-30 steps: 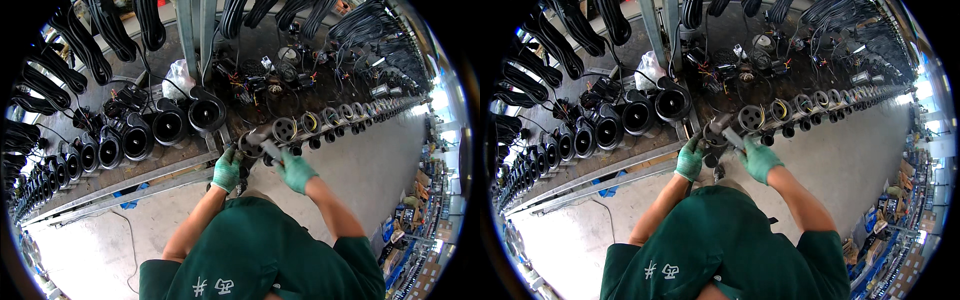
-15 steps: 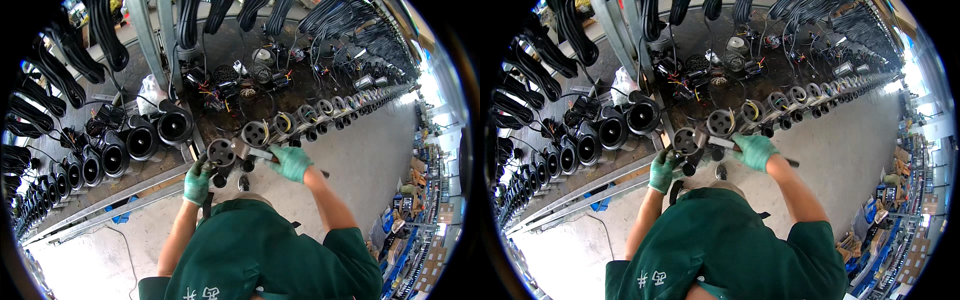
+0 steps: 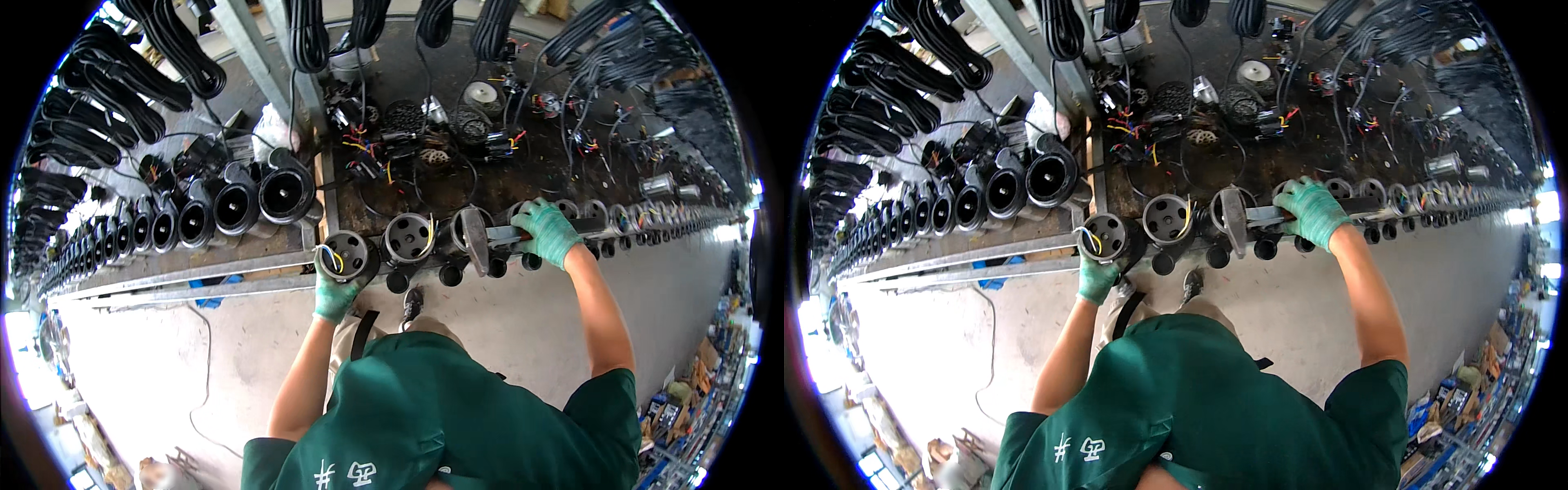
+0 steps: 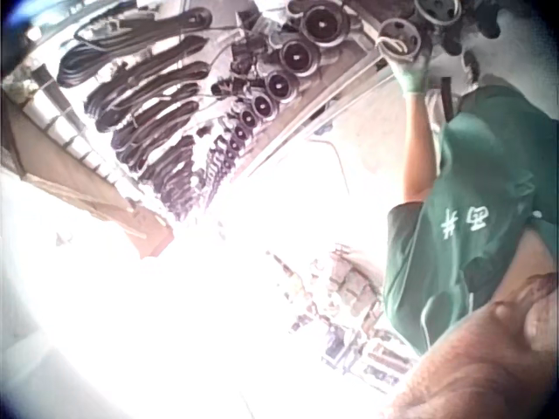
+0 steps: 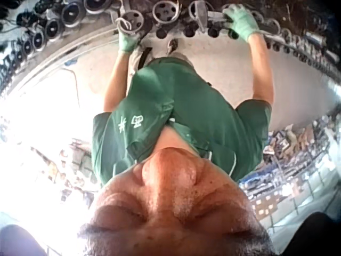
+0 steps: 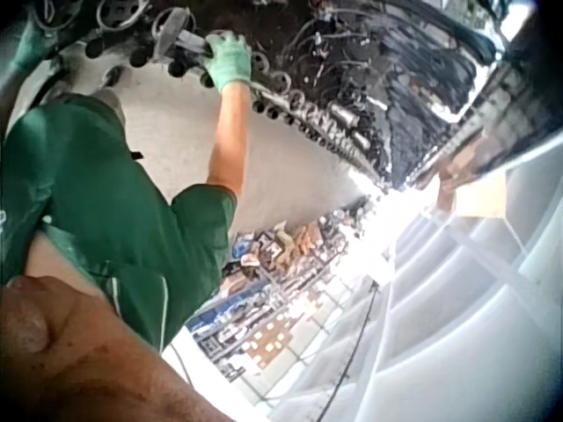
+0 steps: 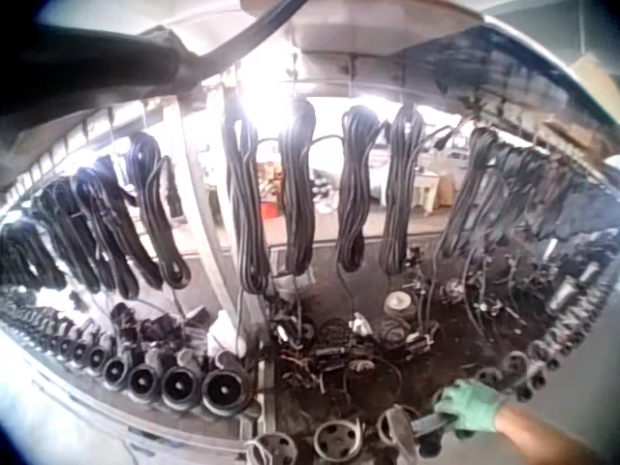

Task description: The person uses pliers to crimp or secure wires inside a series of cylindrical metal housings arranged on a workbench. They handle each unit one at a time, manipulating the internal wiring and then placing the completed unit back into the row.

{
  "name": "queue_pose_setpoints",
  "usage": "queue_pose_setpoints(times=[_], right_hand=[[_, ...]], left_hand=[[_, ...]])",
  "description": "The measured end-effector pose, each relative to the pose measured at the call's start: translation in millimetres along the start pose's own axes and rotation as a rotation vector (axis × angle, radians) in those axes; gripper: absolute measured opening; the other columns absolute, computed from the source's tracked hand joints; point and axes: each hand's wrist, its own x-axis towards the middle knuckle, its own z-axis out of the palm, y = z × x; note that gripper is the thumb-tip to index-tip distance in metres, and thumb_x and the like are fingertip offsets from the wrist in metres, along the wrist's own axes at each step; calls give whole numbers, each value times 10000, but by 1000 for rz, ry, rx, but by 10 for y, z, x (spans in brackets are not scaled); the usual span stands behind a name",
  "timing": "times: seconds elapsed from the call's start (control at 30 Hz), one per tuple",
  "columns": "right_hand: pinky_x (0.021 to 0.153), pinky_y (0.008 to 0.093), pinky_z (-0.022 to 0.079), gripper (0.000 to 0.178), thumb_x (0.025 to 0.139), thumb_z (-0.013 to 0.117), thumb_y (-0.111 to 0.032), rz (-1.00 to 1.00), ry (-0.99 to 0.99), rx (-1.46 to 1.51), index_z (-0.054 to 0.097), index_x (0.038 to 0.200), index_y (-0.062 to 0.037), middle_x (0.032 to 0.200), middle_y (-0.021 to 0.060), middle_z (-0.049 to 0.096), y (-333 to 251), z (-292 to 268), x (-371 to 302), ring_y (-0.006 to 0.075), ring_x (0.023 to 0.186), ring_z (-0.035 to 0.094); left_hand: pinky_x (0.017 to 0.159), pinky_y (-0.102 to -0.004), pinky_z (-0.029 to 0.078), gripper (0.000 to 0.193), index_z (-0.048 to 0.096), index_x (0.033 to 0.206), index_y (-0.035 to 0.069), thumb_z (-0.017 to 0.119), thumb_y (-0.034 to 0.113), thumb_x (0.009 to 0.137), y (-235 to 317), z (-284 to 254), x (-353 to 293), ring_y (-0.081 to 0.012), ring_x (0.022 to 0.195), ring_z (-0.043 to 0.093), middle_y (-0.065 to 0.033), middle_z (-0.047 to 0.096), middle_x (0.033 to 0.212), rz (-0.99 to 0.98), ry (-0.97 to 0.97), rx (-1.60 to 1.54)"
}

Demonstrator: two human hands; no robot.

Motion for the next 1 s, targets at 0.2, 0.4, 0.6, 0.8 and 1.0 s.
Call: queue_pose_setpoints(times=[0.2, 0.4, 0.6, 0.8, 1.0], right_hand=[[918, 447, 555, 270, 892, 755, -211, -74, 414, 476, 702, 1123, -82, 1132, 120, 674, -470, -230, 25, 345, 1067, 657], [1034, 417, 549, 402, 845, 656, -13, -511, 24, 524, 624, 1245, 15, 1366, 204, 607, -1952, -268, 587, 354, 1278, 615], [1060, 451, 519, 418, 885, 685, -116, -143, -371, 275, 621, 1287, -20, 1386, 213, 602, -2885, 370, 1486, 378, 1334, 568], [962, 527, 556, 453, 1043, 473, -303, 131, -320, 508, 546, 1398, -31, 1433, 275, 565, -2908, 1135, 1886, 426, 1198, 651], [995, 494, 556, 323, 1015, 490, -152, 89, -286, 419, 571, 1313, -58, 1427, 235, 549, -2892, 478, 1849, 410, 1221, 637]], left_hand=[[1150, -410, 397, 978, 319, 1484, 111, 927, 194, 722, -21, 47, 169, -209, 1266, 543, -58, 558, 1385, 79, -17, -46], [1069, -401, 540, 1036, 291, 1489, 109, 943, 30, 687, 210, 97, 682, -240, 1257, 598, -116, 578, 1377, 134, -37, -334], [925, -364, 576, 805, 347, 1428, 99, 850, 21, 804, 494, 160, 1085, -210, 1112, 640, -110, 615, 1306, -50, -32, -26], [934, -370, 554, 773, 460, 1390, 34, 922, 214, 797, 397, 74, 1498, -209, 1084, 631, -115, 655, 1258, -197, -64, 166], [905, -365, 553, 788, 499, 1401, 29, 934, 278, 792, 165, -55, 1646, -207, 1038, 636, -106, 671, 1222, -206, -28, 196]])
